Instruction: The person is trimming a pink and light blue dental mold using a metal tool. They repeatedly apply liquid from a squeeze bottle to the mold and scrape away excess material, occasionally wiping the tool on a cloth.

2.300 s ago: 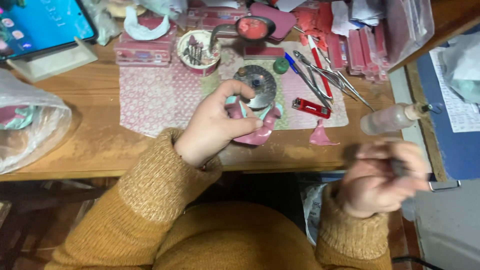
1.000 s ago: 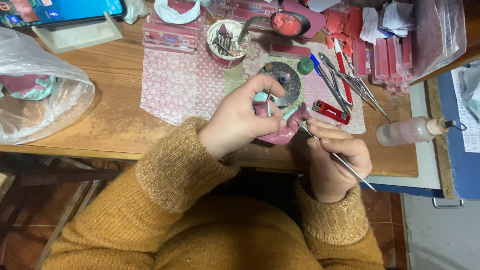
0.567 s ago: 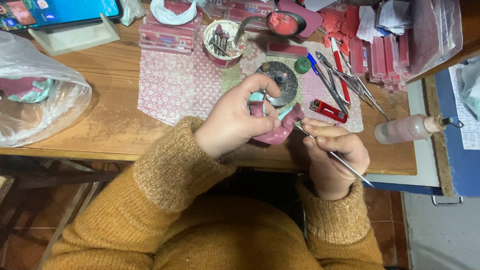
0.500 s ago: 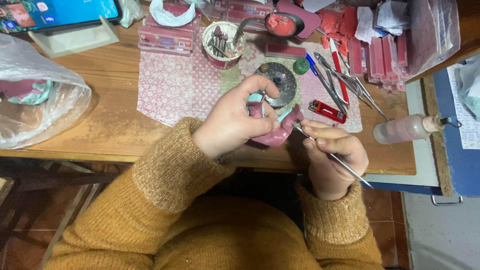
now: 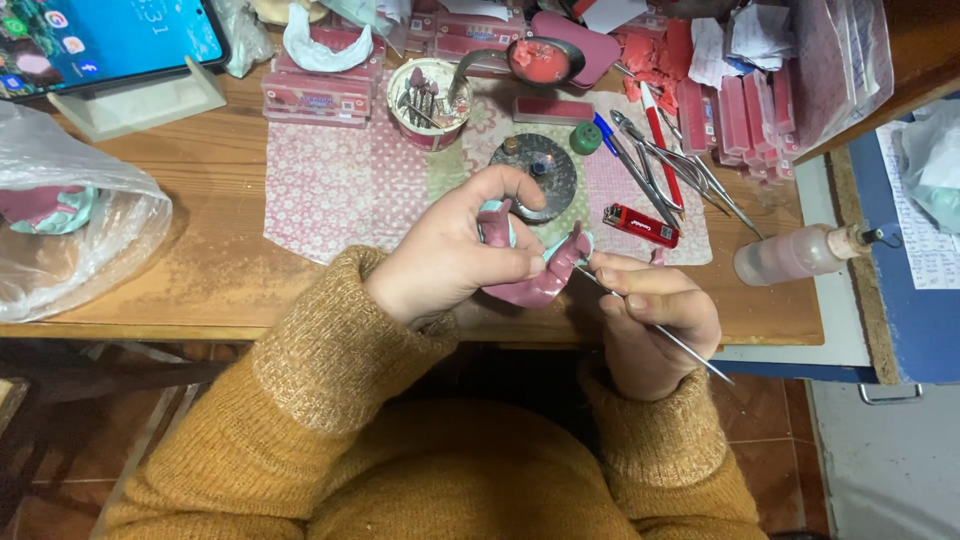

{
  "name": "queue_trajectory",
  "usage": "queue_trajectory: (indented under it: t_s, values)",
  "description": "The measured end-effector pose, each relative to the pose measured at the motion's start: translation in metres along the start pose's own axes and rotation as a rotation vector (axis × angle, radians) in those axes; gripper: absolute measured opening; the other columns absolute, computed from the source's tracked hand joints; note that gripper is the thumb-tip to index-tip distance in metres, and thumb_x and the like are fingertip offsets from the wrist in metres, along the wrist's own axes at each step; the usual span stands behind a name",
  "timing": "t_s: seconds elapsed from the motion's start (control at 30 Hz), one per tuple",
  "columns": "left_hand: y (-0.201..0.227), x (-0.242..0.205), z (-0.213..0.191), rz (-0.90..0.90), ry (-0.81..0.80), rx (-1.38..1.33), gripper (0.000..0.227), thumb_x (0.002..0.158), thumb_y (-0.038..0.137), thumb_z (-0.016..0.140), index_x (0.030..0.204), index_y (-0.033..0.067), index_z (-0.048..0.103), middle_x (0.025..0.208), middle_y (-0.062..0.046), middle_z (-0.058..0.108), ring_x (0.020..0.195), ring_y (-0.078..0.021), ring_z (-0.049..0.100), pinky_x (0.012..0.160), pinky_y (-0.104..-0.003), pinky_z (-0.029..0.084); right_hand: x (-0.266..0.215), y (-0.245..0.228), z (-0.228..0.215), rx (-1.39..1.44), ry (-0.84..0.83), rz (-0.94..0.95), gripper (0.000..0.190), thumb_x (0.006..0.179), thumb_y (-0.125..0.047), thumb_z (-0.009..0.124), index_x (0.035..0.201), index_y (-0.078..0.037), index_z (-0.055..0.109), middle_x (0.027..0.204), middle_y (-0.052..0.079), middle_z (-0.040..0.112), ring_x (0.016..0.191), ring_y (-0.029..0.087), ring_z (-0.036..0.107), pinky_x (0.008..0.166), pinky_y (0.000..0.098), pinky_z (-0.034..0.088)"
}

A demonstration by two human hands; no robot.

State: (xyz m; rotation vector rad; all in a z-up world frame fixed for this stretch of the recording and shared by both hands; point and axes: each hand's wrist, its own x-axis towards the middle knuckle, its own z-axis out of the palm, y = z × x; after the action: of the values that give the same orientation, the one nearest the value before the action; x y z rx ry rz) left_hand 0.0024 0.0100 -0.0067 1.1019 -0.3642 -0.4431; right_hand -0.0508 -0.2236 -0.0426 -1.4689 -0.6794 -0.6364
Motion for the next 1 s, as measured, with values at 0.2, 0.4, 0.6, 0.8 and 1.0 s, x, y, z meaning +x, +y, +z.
queue_trajectory:
  t_s: [0.2,0.4,0.6,0.8,1.0]
  values:
    - [-0.001,0.0,-0.001,-0.006,-0.005,0.018,0.045,0.086,-0.005,0.071,0.126,0.0034,0.05,0.093,-0.009,0.072,0.084,-0.0135,0.07,0.076,-0.028,0.059,0.003,0.001,-0.001,0.034,-0.013,-0.005,0.026,0.095,0.011,0.069,0.106,-0.007,0.054,0.11,0.016,0.069,0.108,0.033,0.072,0.103,0.052,0.059]
    - [0.005,-0.001,0.003,-0.058,-0.033,-0.103,0.045,0.085,-0.003,0.07,0.124,0.0039,0.048,0.09,-0.01,0.073,0.079,-0.0159,0.071,0.074,-0.03,0.06,0.003,-0.004,-0.001,0.018,-0.034,-0.008,0.027,0.098,0.01,0.069,0.108,-0.01,0.053,0.112,0.015,0.069,0.109,0.032,0.072,0.103,0.0474,0.06]
    - [-0.001,0.0,-0.001,0.017,-0.045,0.042,0.047,0.087,-0.003,0.071,0.129,0.0027,0.05,0.094,-0.01,0.072,0.085,-0.0126,0.069,0.078,-0.026,0.057,0.004,-0.001,-0.007,0.038,-0.042,-0.011,0.027,0.097,0.01,0.07,0.109,-0.009,0.053,0.111,0.014,0.068,0.109,0.032,0.072,0.102,0.0467,0.06]
    - [0.004,0.0,0.003,0.034,-0.024,-0.085,0.042,0.087,-0.002,0.072,0.124,0.0017,0.051,0.092,-0.01,0.072,0.082,-0.0152,0.071,0.077,-0.026,0.056,0.009,0.009,-0.019,0.184,-0.003,-0.054,0.026,0.096,0.009,0.07,0.107,-0.009,0.056,0.11,0.015,0.069,0.104,0.033,0.073,0.099,0.0493,0.062]
    - [0.009,-0.002,0.015,-0.063,0.143,-0.072,0.038,0.094,0.007,0.069,0.128,0.0049,0.051,0.094,-0.008,0.067,0.076,-0.015,0.066,0.064,-0.029,0.055,0.028,-0.017,0.0,0.377,0.534,0.175,0.019,0.112,-0.015,0.052,0.126,-0.003,0.05,0.094,0.022,0.07,0.08,0.028,0.07,0.075,0.0369,0.059]
